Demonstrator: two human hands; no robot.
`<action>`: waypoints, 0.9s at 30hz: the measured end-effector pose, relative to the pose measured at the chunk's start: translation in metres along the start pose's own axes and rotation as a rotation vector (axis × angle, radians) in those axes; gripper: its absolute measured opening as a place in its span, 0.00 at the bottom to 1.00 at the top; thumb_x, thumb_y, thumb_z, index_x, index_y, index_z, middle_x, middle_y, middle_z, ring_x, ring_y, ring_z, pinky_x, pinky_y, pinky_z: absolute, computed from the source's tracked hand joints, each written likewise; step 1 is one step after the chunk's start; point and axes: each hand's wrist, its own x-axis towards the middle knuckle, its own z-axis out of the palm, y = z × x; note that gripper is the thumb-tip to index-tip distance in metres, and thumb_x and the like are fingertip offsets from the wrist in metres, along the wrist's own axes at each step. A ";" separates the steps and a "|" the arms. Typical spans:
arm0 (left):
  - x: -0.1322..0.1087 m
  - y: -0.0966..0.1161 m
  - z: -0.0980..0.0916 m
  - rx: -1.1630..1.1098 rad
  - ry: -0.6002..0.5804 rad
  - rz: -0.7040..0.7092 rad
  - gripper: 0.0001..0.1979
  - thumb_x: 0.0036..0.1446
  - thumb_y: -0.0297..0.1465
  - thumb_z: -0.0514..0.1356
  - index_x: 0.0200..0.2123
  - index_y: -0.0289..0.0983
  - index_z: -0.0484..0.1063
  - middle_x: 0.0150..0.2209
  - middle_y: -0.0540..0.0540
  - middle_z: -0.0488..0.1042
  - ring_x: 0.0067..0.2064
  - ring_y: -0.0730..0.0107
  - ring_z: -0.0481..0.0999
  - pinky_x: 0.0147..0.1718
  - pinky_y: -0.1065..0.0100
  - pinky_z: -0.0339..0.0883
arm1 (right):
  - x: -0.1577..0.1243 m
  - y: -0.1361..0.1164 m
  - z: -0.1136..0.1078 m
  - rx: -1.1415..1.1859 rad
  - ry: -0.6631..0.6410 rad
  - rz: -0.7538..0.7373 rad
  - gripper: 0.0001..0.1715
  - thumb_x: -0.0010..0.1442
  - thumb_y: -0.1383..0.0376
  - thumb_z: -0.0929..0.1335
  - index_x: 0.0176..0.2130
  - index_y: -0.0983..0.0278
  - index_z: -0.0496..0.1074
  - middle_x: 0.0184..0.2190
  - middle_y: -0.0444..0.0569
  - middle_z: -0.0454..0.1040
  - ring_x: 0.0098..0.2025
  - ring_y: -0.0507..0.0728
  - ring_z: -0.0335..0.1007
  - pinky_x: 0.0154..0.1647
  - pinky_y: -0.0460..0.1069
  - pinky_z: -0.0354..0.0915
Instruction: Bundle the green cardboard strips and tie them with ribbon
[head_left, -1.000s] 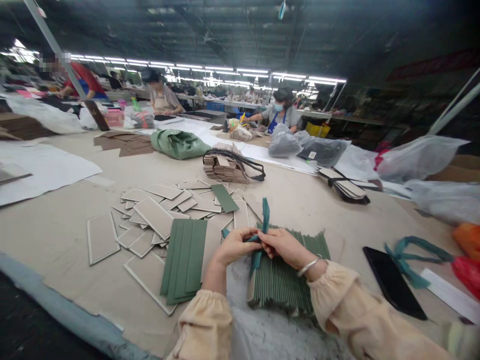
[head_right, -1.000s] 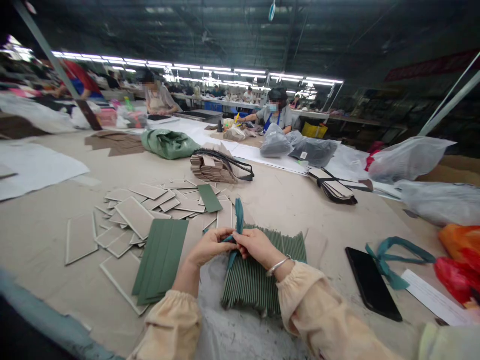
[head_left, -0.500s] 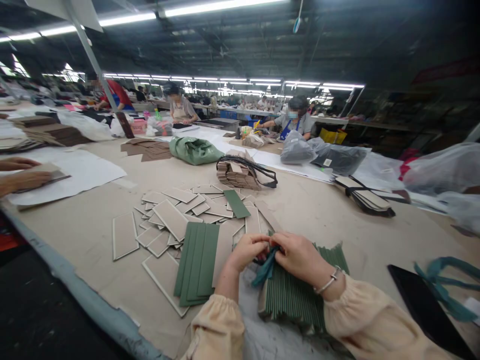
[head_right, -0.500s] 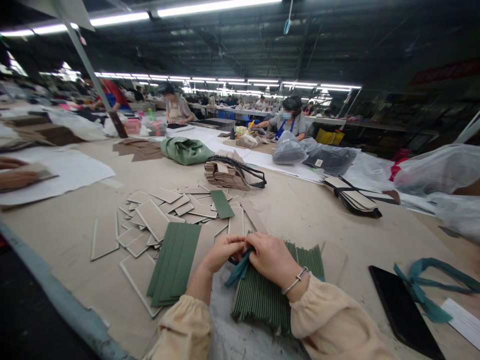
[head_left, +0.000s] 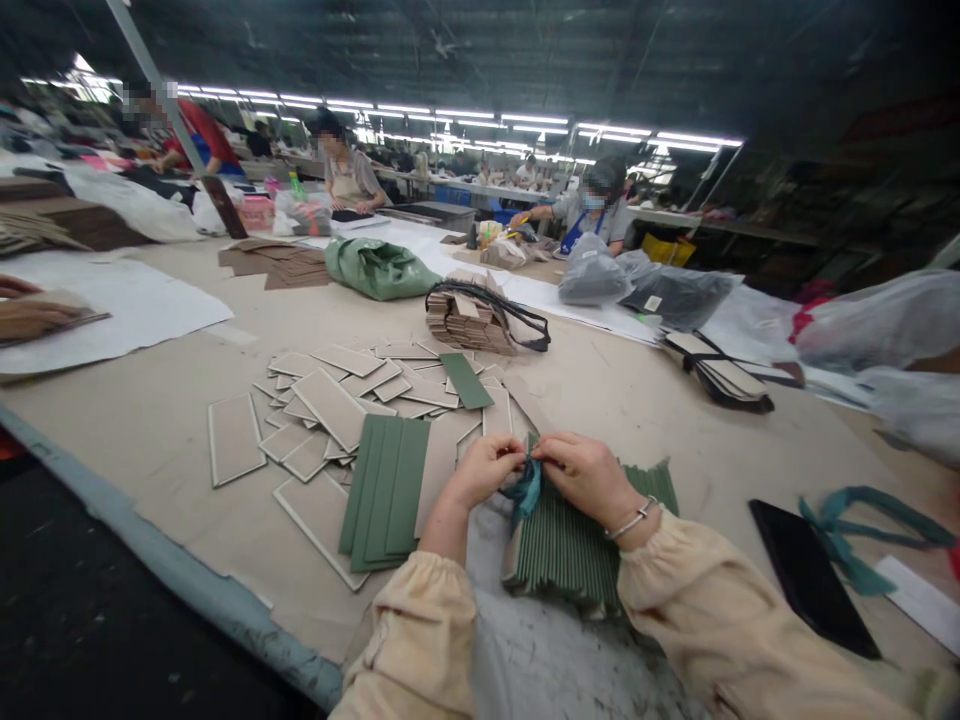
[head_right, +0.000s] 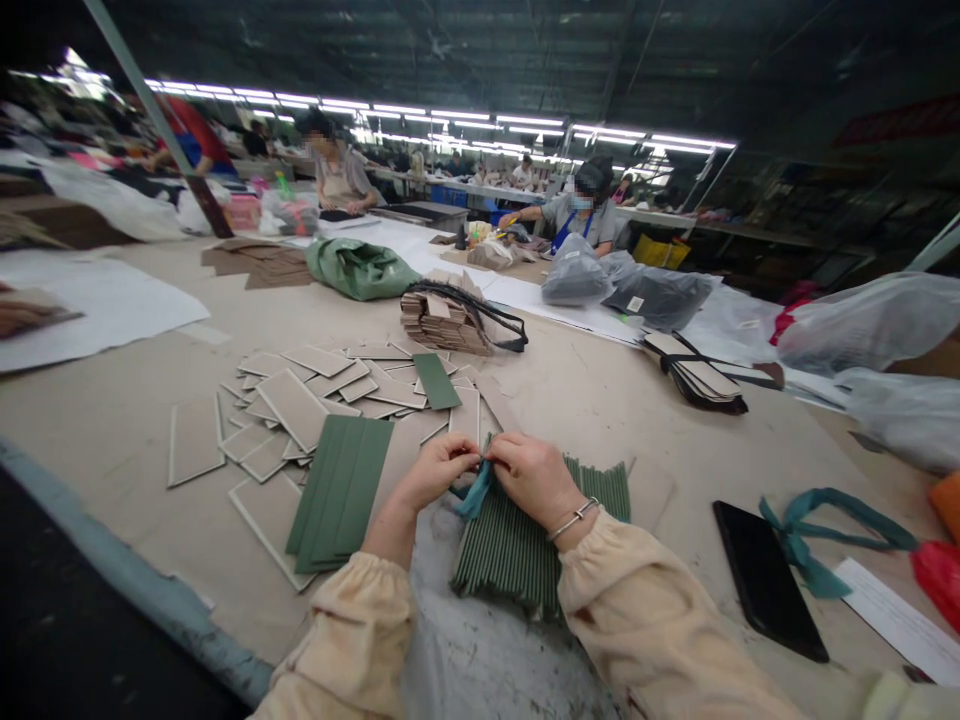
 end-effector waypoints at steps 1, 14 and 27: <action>0.000 0.000 0.000 0.129 0.037 0.049 0.03 0.51 0.27 0.56 0.26 0.34 0.68 0.26 0.50 0.67 0.31 0.73 0.67 0.31 0.72 0.60 | 0.000 0.000 0.001 0.003 0.003 -0.007 0.09 0.55 0.74 0.65 0.33 0.63 0.74 0.36 0.47 0.75 0.37 0.52 0.71 0.39 0.45 0.64; -0.003 -0.009 0.012 0.867 0.101 -0.069 0.09 0.59 0.28 0.49 0.35 0.37 0.68 0.40 0.44 0.71 0.39 0.68 0.70 0.36 0.69 0.60 | -0.030 -0.017 -0.008 0.092 -0.204 -0.085 0.15 0.50 0.80 0.62 0.30 0.64 0.70 0.35 0.46 0.74 0.38 0.53 0.68 0.40 0.46 0.64; 0.001 0.003 0.003 0.513 -0.012 -0.263 0.20 0.60 0.39 0.47 0.30 0.35 0.74 0.35 0.38 0.77 0.41 0.59 0.73 0.40 0.65 0.61 | -0.096 -0.027 -0.055 0.075 0.269 0.417 0.16 0.62 0.60 0.64 0.49 0.61 0.69 0.47 0.53 0.71 0.49 0.58 0.66 0.51 0.56 0.64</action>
